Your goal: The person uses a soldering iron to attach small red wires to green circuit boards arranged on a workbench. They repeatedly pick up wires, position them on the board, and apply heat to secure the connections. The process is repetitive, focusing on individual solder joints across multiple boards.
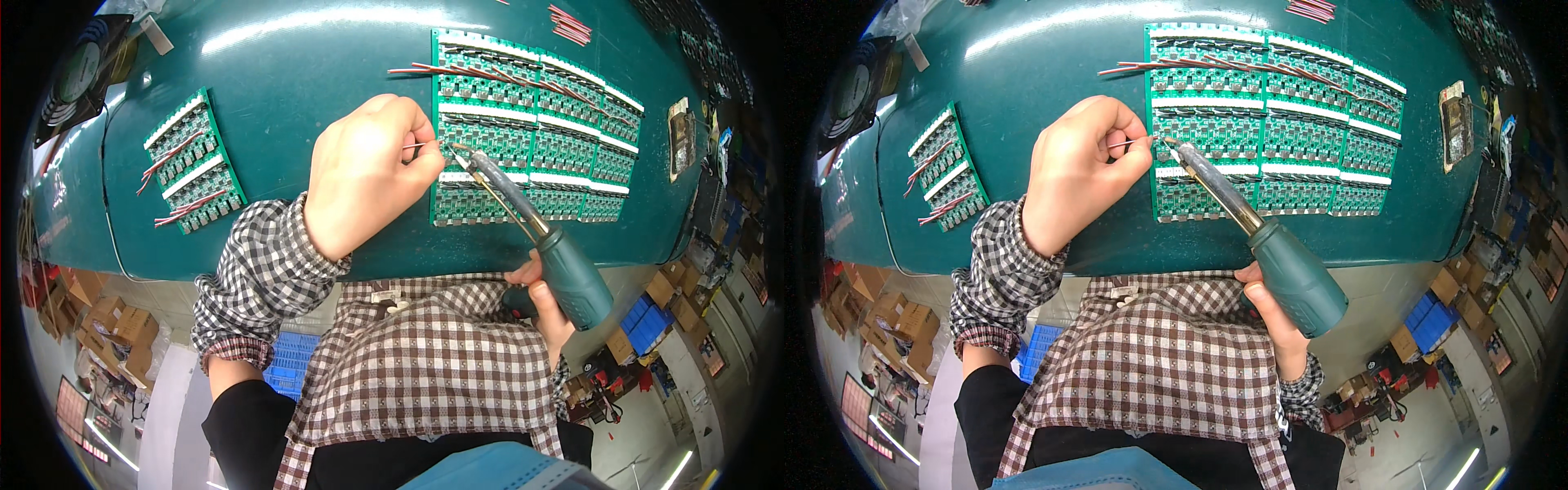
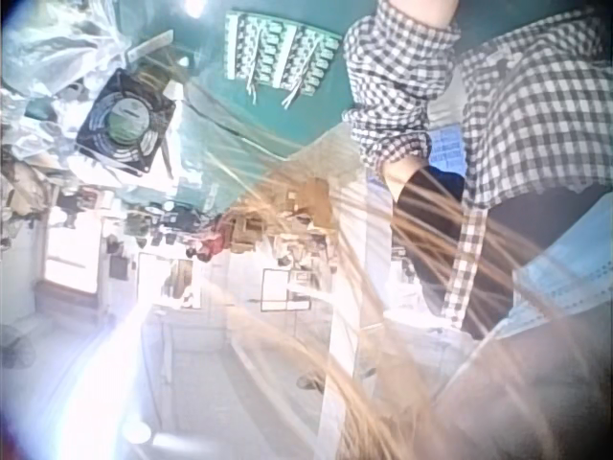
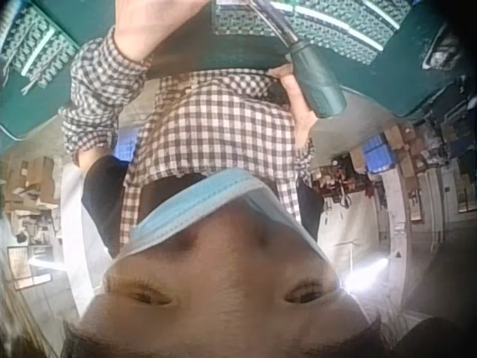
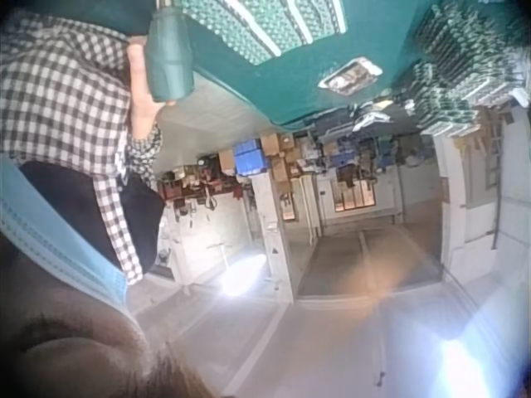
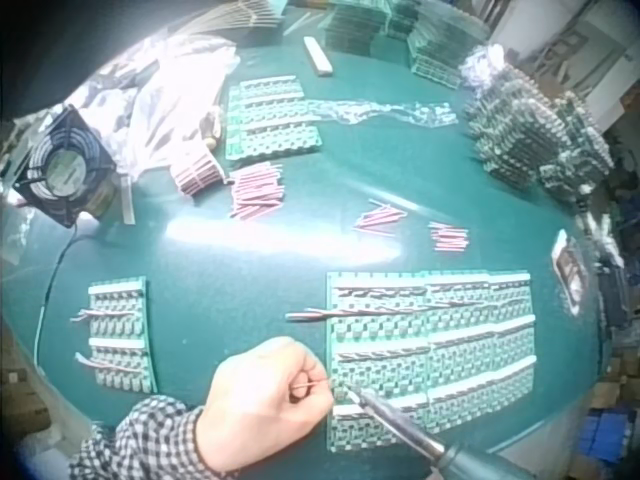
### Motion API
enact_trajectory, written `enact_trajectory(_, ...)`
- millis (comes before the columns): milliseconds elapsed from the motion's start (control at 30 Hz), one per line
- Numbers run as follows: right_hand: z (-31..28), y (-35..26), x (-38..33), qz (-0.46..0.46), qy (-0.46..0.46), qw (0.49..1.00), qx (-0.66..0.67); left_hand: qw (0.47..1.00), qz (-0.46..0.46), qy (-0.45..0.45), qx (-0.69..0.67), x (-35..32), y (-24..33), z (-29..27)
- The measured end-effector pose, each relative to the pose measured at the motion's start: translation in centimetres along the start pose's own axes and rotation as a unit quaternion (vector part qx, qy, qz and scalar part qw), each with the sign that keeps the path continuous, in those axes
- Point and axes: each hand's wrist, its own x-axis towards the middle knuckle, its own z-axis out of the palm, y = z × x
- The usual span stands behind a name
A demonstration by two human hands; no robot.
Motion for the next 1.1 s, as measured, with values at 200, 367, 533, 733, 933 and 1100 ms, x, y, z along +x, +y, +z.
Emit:
enact_trajectory(200, 0.08, 0.17, 0.14, -0.006, -0.002, 1.000, 0.009, 1.000, 0.008, 0.007, 0.002, -0.05, -0.03, 0.07)
enact_trajectory(367, 0.25, 0.16, 0.12, -0.001, 0.006, 1.000, 0.017, 1.000, 0.008, 0.007, 0.004, -0.04, 0.02, 0.11)
enact_trajectory(533, 0.17, 0.37, 0.08, -0.004, 0.004, 1.000, 0.012, 1.000, 0.004, 0.002, 0.004, 0.00, 0.13, -0.02)
enact_trajectory(733, 0.26, 0.33, -0.02, -0.005, 0.009, 0.999, 0.031, 1.000, 0.011, 0.005, 0.003, 0.01, 0.08, 0.00)
enact_trajectory(933, 0.54, 0.28, 0.02, -0.004, 0.018, 0.999, 0.027, 1.000, 0.010, 0.006, 0.008, 0.03, 0.10, -0.02)
enact_trajectory(1100, 0.48, 0.12, 0.17, -0.003, 0.004, 1.000, 0.027, 1.000, 0.010, 0.009, 0.009, 0.00, 0.07, 0.10)
